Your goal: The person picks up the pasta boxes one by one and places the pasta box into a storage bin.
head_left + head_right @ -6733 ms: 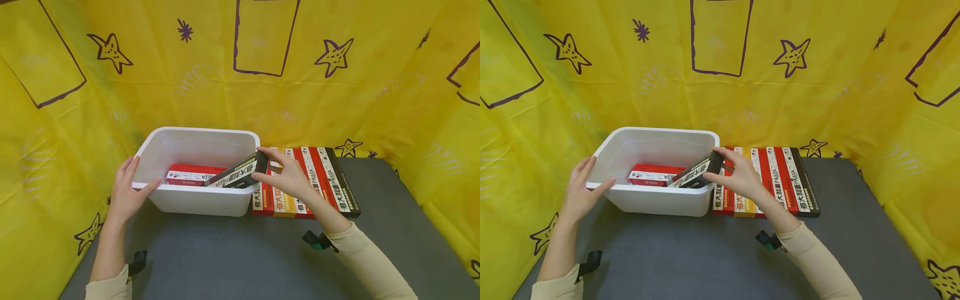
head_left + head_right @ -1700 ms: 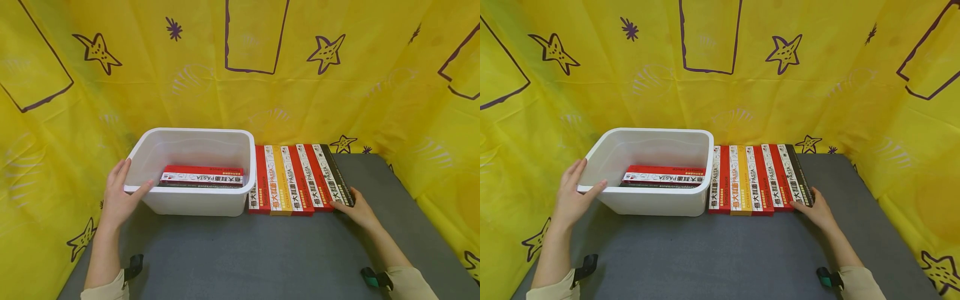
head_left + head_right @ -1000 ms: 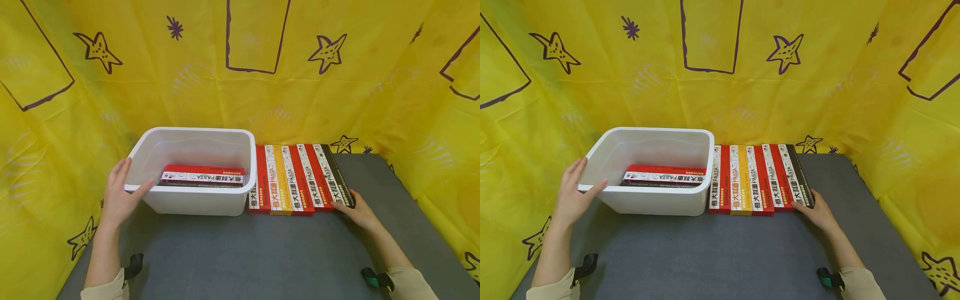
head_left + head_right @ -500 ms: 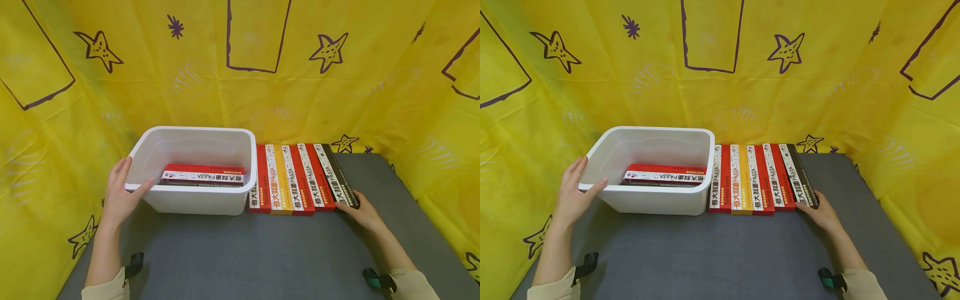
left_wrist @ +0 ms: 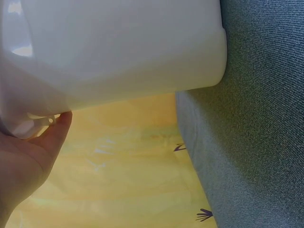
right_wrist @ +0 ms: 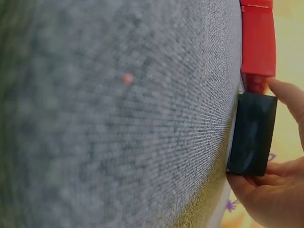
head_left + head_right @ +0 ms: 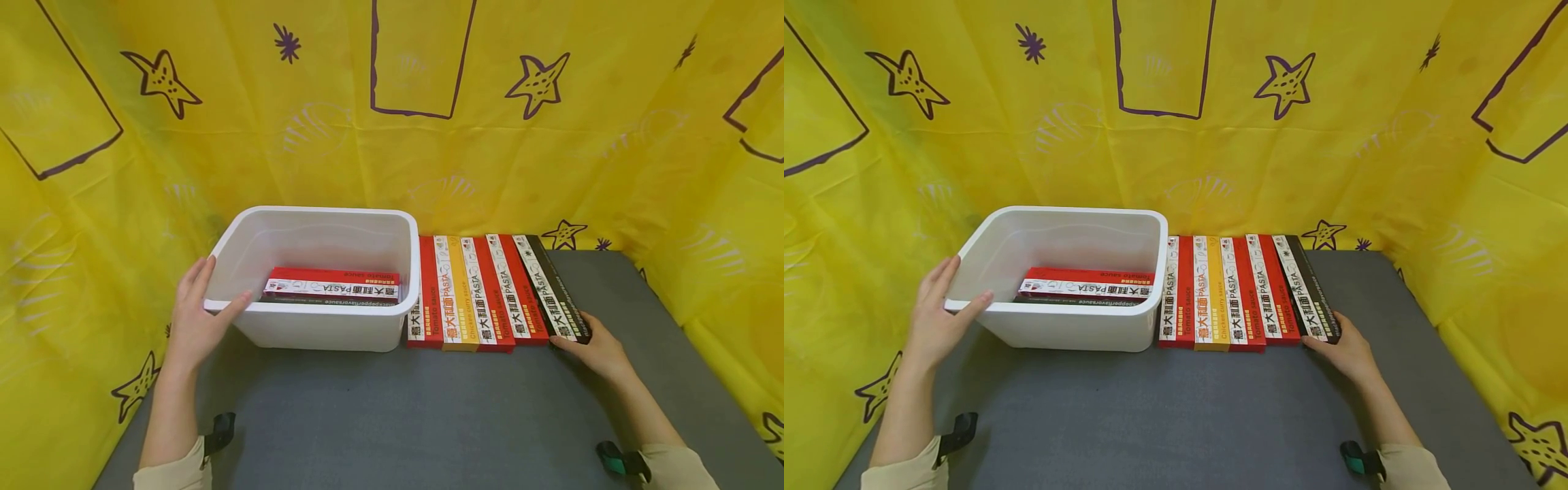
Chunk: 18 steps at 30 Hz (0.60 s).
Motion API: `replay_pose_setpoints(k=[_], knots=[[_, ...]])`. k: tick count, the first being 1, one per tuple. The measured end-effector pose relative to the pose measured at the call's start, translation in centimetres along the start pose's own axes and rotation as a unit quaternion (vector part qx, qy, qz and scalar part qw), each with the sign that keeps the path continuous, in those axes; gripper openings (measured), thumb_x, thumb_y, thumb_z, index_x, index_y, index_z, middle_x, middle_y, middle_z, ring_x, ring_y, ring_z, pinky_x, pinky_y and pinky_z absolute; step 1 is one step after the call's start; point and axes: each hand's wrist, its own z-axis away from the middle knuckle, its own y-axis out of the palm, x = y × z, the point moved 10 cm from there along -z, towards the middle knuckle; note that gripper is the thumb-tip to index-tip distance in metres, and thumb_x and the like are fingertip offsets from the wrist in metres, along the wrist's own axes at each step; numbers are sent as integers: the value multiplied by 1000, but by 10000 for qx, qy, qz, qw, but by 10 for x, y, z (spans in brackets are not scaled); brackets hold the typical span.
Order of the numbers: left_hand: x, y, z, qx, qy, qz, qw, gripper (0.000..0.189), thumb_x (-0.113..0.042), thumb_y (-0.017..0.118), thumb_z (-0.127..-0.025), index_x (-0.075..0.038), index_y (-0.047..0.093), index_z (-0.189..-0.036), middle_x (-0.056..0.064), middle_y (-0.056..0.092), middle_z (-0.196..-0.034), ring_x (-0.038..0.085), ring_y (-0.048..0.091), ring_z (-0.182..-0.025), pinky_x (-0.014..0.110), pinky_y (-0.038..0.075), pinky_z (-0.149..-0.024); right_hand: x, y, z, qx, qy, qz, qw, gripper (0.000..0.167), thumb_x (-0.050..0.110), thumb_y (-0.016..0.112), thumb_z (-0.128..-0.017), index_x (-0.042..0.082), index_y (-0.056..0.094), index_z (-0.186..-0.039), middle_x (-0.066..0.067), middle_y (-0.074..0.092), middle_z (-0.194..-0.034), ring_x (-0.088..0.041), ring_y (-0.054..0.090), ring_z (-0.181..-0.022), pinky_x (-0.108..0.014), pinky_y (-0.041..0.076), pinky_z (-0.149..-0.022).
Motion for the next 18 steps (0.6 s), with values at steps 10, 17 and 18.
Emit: replay_pose_setpoints(k=[10,17,18], knots=[[0,0,-1,26,32,23,10000,87,-37,69,-88,-21,19,-157,11,12,-161,44,17,-140,75,18,-102,3,-1,-1,-198,-320,233,9990,102,45,77,-79,-16,26,-142,-42,40,-133,-56,42,-118,-66,37,-92],[-1,-1,0,-38,84,47,9999,86,-37,69,-88,-21,20,-157,11,13,-161,43,19,-140,75,21,-101,2,-3,3,-260,-93,195,9994,100,47,76,-79,-13,29,-143,-41,41,-134,-56,42,-118,-65,37,-92],[-1,-1,0,-43,89,55,9999,86,-37,69,-88,-21,20,-157,11,13,-161,43,19,-140,75,21,-101,2,-4,4,-264,-68,186,9995,100,48,76,-79,-13,29,-143,-40,41,-134,-56,42,-118,-65,37,-91]])
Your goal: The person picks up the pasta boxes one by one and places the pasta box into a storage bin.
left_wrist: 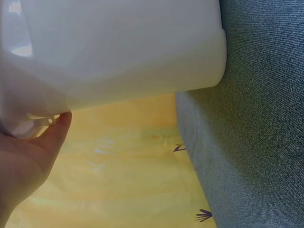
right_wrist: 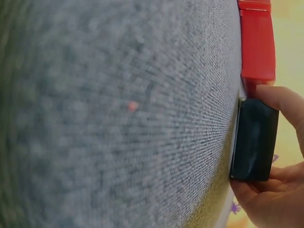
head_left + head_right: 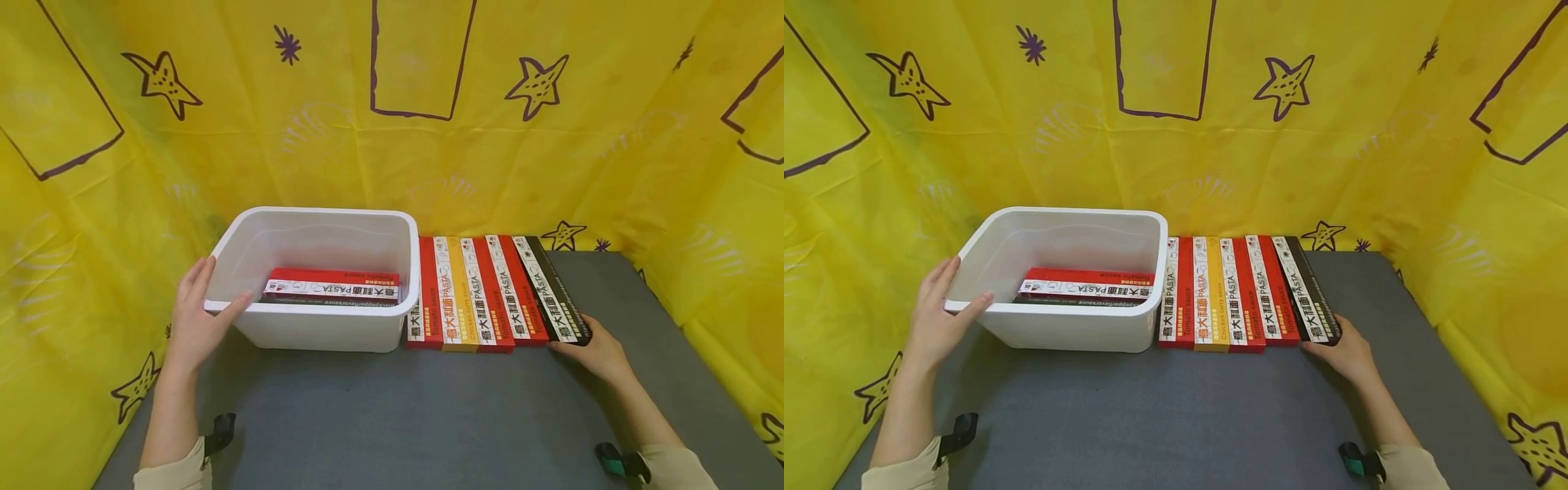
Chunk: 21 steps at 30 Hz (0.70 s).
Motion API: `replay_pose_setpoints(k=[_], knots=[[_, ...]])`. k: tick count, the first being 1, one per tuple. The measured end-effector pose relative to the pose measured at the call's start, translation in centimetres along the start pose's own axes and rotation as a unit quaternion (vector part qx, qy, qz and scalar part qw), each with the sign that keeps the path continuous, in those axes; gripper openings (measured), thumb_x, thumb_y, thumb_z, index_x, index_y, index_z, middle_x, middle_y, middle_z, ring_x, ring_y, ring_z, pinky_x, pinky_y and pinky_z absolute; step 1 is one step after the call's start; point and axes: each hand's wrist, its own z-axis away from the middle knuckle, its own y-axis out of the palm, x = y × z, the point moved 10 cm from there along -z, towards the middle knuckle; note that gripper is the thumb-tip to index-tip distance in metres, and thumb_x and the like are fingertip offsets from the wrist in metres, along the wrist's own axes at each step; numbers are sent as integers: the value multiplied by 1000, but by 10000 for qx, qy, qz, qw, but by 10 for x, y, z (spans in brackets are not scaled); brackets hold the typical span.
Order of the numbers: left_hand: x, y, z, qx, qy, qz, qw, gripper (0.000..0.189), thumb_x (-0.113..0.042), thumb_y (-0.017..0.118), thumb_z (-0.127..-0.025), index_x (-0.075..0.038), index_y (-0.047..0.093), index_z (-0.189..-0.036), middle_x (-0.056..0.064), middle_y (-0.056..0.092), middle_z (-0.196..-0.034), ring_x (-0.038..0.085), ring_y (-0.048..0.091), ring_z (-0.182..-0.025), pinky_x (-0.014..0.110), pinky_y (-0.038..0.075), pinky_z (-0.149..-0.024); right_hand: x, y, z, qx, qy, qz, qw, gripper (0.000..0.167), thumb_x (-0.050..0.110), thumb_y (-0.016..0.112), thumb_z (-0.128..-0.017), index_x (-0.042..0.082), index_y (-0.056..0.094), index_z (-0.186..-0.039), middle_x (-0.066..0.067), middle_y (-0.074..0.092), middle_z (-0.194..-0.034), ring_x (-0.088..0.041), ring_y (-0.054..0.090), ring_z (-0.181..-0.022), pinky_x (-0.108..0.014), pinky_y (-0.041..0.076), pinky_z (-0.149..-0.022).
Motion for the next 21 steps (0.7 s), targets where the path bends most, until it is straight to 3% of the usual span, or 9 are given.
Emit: replay_pose_setpoints(k=[12,21], knots=[[1,1,-1,19,-49,-7,10000,87,-38,68,-88,-23,19,-157,10,12,-161,43,19,-140,75,20,-102,-7,-7,2,-84,316,-104,9994,102,53,72,-82,-8,23,-149,-41,36,-138,-58,38,-121,-67,35,-92],[2,1,-1,7,-89,63,9999,87,-37,69,-87,-23,19,-157,10,12,-161,43,19,-140,74,20,-102,-7,-15,5,-253,788,-687,9942,105,58,67,-84,3,13,-156,-37,23,-149,-59,24,-131,-72,30,-95]])
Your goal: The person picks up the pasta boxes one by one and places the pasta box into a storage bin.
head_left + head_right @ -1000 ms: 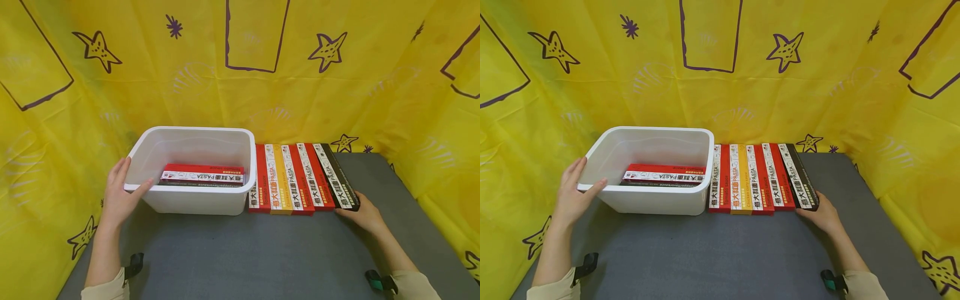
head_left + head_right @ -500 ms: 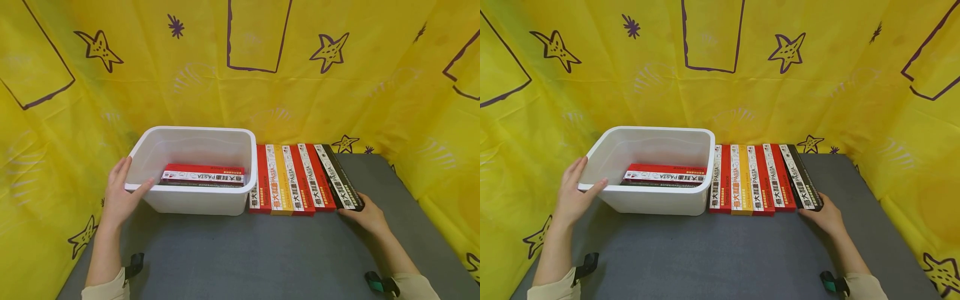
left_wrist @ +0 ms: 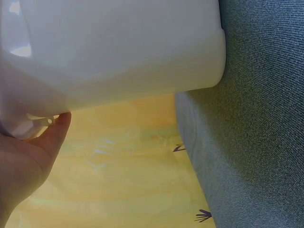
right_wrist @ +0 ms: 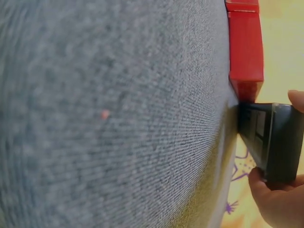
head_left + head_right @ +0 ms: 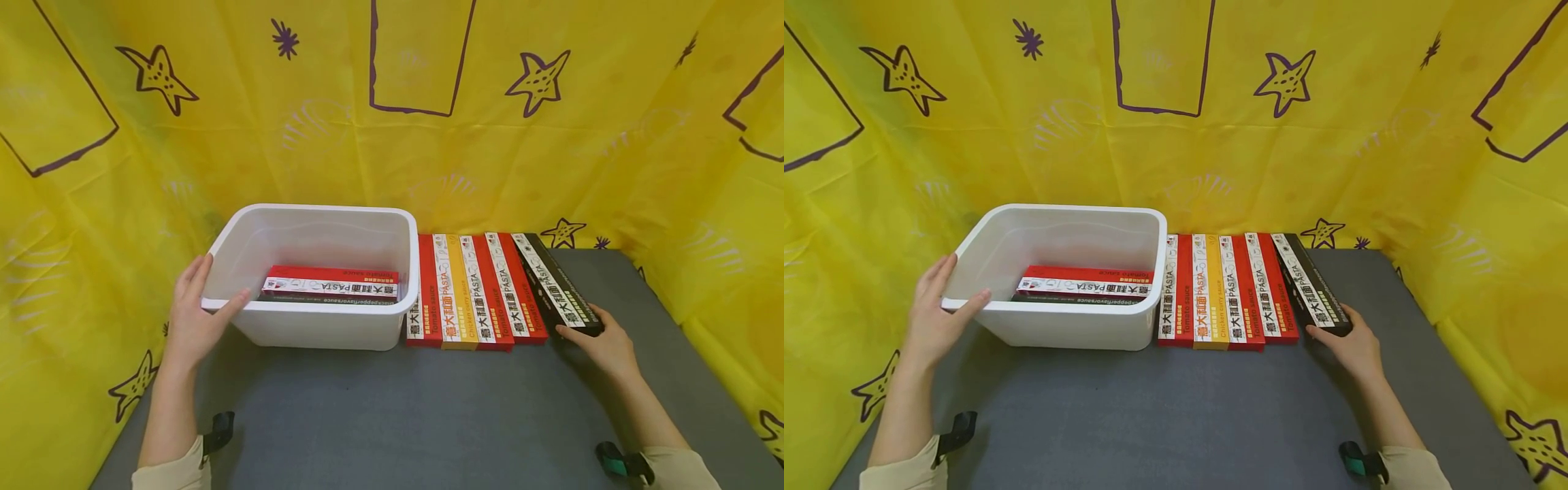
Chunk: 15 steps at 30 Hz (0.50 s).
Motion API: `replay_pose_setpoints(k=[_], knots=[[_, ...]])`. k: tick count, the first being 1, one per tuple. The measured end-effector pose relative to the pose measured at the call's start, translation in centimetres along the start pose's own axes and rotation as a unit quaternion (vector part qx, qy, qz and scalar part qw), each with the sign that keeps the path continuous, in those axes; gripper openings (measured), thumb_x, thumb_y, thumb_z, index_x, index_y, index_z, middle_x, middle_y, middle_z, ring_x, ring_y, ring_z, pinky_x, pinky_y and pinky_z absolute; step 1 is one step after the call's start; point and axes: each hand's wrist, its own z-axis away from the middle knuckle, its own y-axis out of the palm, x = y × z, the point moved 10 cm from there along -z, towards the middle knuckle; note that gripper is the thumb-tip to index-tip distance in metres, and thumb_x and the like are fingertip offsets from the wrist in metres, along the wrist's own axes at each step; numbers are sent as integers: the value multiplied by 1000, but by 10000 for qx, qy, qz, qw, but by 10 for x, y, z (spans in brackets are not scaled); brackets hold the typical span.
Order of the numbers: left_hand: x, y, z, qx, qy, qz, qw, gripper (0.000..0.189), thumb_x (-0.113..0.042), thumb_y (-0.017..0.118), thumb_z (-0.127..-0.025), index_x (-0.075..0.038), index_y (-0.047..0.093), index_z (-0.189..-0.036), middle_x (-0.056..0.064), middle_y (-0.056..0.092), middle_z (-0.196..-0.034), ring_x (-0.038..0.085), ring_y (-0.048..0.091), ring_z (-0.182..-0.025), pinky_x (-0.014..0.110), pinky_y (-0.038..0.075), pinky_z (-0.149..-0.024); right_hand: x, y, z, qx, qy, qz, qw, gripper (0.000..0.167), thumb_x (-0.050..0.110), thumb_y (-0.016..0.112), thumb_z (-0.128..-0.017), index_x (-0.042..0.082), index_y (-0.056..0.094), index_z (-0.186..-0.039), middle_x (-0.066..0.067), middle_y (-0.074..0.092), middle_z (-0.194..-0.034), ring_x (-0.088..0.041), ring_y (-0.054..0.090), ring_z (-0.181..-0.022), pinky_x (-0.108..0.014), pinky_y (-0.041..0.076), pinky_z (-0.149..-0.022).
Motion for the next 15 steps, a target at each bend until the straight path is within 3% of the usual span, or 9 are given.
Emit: replay_pose_setpoints(k=[10,12,15], knots=[[-2,-1,-1,-103,155,-16,9998,85,-34,70,-87,-20,23,-156,11,16,-160,41,20,-140,72,19,-105,0,-5,2,-463,287,-735,9958,99,53,69,-84,7,19,-156,-34,26,-150,-52,30,-132,-64,32,-99],[-2,-1,-1,-133,201,-13,9997,85,-33,71,-87,-18,24,-156,11,18,-159,41,21,-139,71,19,-106,0,-7,3,-576,354,-881,9938,98,52,70,-84,8,20,-156,-31,28,-151,-48,32,-132,-59,34,-99],[-2,-1,-2,-154,215,-8,9997,85,-31,72,-86,-18,25,-156,11,18,-159,41,22,-139,70,19,-106,1,-11,3,-802,422,-980,9911,95,50,72,-83,10,26,-155,-27,35,-149,-40,39,-129,-43,41,-92]])
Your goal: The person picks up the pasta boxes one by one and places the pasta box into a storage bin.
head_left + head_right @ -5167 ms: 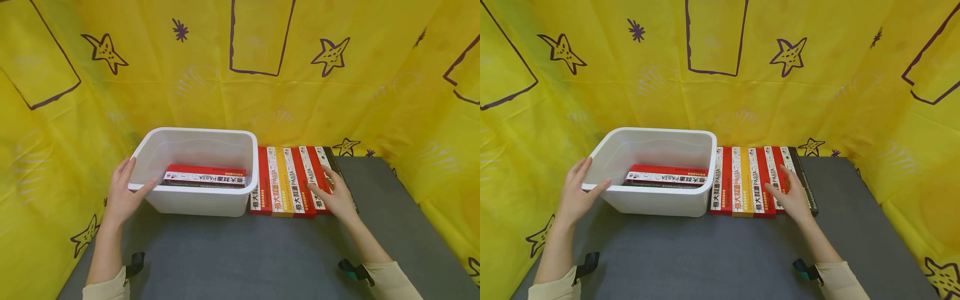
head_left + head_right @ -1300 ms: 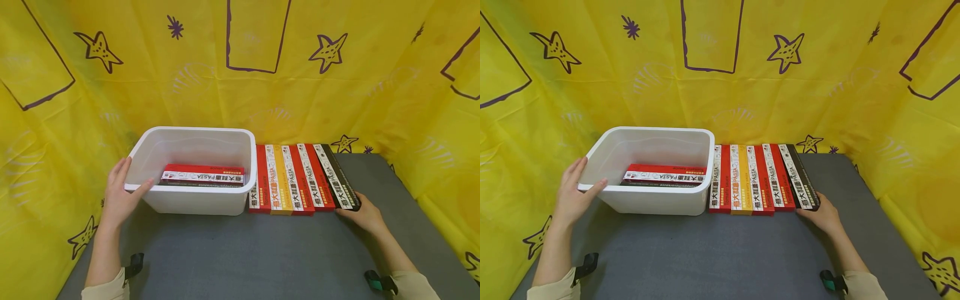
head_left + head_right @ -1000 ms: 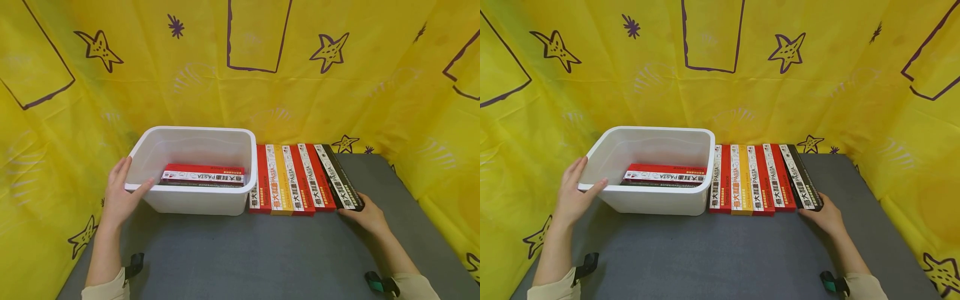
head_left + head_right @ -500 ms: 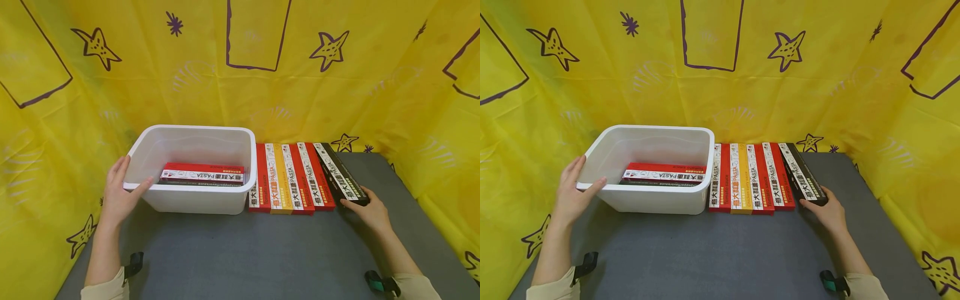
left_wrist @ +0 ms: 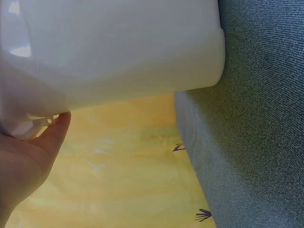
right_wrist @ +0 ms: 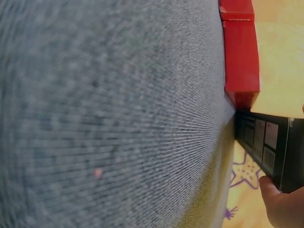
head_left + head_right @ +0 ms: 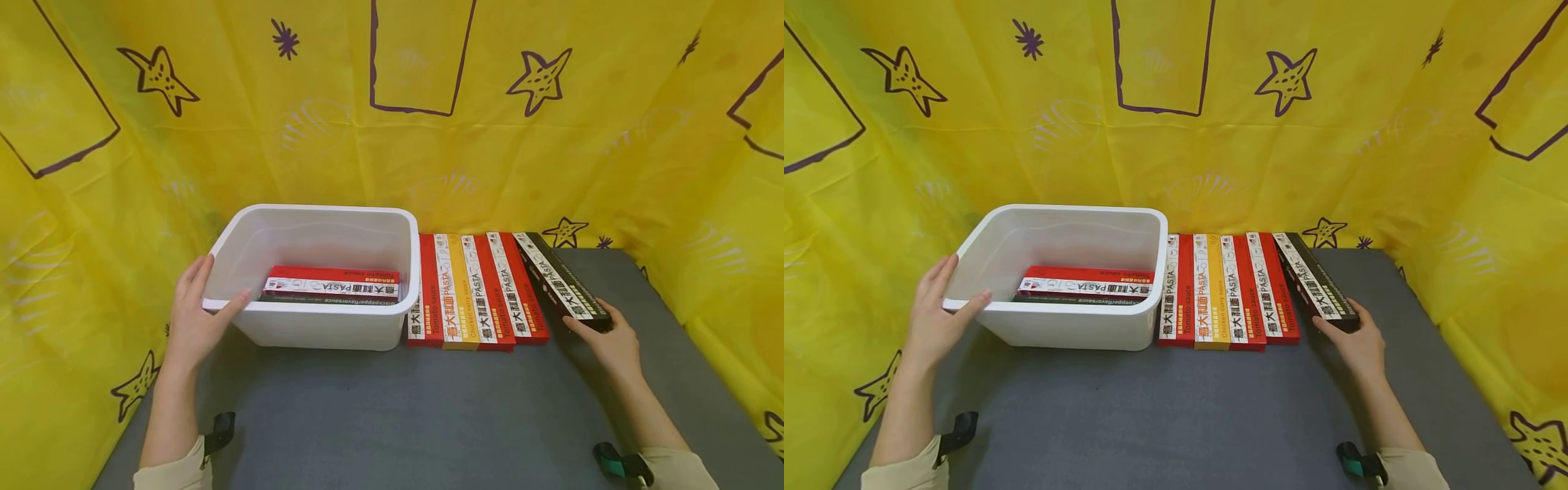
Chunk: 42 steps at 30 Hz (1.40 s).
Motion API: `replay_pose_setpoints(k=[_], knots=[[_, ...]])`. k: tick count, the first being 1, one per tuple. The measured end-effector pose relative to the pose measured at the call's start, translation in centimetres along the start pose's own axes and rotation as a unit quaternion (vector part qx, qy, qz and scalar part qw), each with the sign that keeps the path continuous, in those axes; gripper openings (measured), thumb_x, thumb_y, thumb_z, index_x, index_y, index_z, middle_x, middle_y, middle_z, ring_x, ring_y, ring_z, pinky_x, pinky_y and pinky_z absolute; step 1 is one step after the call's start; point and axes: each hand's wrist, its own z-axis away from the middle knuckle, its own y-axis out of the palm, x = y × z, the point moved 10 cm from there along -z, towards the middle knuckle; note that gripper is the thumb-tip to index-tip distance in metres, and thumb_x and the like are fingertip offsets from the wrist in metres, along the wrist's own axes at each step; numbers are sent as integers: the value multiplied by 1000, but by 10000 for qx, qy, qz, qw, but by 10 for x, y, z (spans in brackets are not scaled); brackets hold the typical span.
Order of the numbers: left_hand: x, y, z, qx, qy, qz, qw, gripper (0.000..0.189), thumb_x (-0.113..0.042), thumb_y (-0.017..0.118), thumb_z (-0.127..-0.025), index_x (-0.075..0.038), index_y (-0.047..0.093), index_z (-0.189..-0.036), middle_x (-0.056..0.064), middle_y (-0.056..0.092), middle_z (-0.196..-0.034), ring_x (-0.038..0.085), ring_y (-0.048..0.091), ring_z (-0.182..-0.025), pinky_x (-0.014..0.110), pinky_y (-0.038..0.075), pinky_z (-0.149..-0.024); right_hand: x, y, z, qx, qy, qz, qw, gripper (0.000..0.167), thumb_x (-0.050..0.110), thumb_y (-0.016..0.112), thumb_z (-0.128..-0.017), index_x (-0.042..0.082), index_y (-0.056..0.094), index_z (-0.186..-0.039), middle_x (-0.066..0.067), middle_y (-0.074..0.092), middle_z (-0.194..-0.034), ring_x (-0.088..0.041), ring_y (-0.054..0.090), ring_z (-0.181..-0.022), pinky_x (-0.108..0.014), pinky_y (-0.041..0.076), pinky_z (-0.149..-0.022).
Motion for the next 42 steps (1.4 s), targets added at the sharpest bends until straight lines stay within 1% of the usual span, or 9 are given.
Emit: replay_pose_setpoints(k=[4,7,12,15,21,28,33,37,42], knots=[[0,0,0,4,-8,-16,10000,85,-32,72,-86,-18,24,-156,11,18,-159,42,22,-139,70,19,-106,2,-7,0,-357,73,-129,9993,89,47,76,-80,13,36,-152,-22,47,-142,-26,49,-114,-19,38,-74],[0,-1,0,7,-6,-35,10000,85,-32,71,-86,-18,24,-156,12,18,-159,42,22,-139,71,19,-106,3,-11,1,-561,146,-251,9980,86,46,78,-79,15,40,-150,-19,52,-138,-14,51,-99,-14,38,-68],[-1,0,1,30,-52,-17,10000,85,-34,71,-87,-19,24,-156,11,17,-159,42,22,-139,72,20,-104,7,-19,3,-950,162,-374,9946,81,44,81,-76,18,49,-145,-12,59,-125,0,49,-83,-12,40,-62],[-1,1,1,30,-50,-6,10000,85,-34,70,-87,-19,24,-156,11,17,-159,42,22,-139,72,20,-104,9,-24,5,-1167,216,-528,9915,78,42,83,-74,19,53,-141,1,63,-101,-2,48,-75,-14,40,-57],[-1,1,1,32,-10,-2,10000,85,-34,70,-87,-19,24,-156,11,17,-159,42,22,-139,72,20,-104,6,-31,10,-1434,419,-1204,9814,69,36,86,-72,23,60,-135,12,35,-58,-6,34,-52,-22,30,-43],[-1,1,2,38,-50,-12,10000,85,-34,70,-87,-21,23,-157,10,16,-160,42,22,-139,73,20,-104,2,-34,14,-1587,538,-2754,9466,61,17,90,-68,19,67,-124,8,21,-58,-8,18,-45,-25,18,-41],[-1,1,2,24,-54,19,10000,85,-34,70,-87,-21,23,-156,10,17,-159,42,22,-139,72,20,-104,3,-39,16,-1612,491,-3288,9292,54,11,89,-69,22,69,-118,10,42,-59,-5,34,-51,-17,30,-43],[-1,0,1,-13,-9,49,10000,85,-32,71,-86,-20,25,-156,10,18,-159,41,23,-139,71,19,-105,7,-43,19,-1678,435,-3472,9216,54,8,88,-69,22,69,-117,11,48,-63,-5,39,-58,-14,34,-47],[-1,-1,1,-68,56,79,9999,84,-30,72,-86,-20,26,-156,10,20,-159,41,23,-139,70,19,-106,14,-47,24,-1713,365,-3583,9170,52,7,87,-70,20,70,-118,5,23,-60,-10,20,-51,-25,15,-44]])
